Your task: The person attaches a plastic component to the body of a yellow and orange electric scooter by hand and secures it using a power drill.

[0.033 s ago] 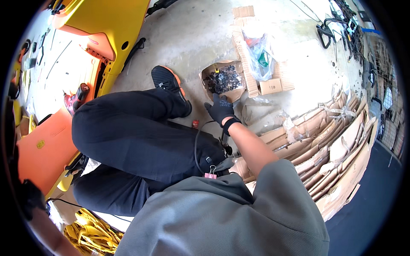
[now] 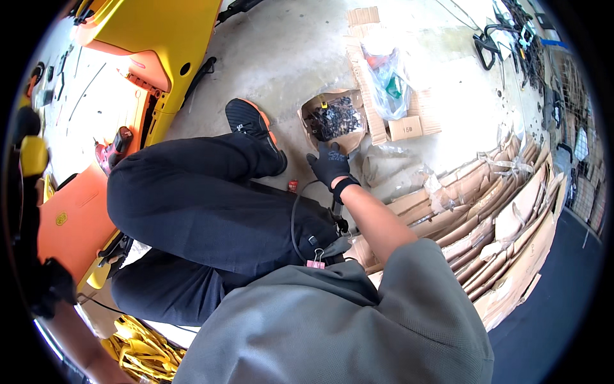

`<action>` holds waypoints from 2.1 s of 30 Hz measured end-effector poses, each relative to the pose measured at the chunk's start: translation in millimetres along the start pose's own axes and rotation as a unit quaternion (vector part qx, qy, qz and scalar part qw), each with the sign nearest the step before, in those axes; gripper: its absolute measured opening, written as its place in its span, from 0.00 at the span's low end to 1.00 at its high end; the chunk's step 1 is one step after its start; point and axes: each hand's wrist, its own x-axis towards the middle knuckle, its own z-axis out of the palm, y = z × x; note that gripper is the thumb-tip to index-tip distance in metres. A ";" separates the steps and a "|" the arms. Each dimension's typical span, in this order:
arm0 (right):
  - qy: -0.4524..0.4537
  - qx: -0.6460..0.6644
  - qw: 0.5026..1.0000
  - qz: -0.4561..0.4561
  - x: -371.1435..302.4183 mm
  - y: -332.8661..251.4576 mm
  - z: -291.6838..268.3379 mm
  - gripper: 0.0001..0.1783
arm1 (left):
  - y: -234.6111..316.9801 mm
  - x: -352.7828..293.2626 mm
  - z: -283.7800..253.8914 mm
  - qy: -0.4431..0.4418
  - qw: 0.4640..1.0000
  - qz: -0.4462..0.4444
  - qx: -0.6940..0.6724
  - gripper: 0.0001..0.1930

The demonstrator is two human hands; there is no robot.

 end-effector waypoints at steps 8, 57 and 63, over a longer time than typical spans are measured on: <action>0.131 0.069 0.974 -0.173 21.1 -29.0 8.8 0.05 | -34.1 19.6 90.4 0.039 0.862 -0.234 -0.448 0.18; -0.113 0.814 0.567 0.060 -33.1 -104.9 -170.5 0.08 | -43.2 80.6 208.6 -0.131 0.983 -0.032 -0.121 0.23; -0.081 0.759 0.643 0.058 -18.6 -77.2 -179.9 0.07 | -42.9 82.9 198.9 -0.037 0.996 -0.036 -0.069 0.27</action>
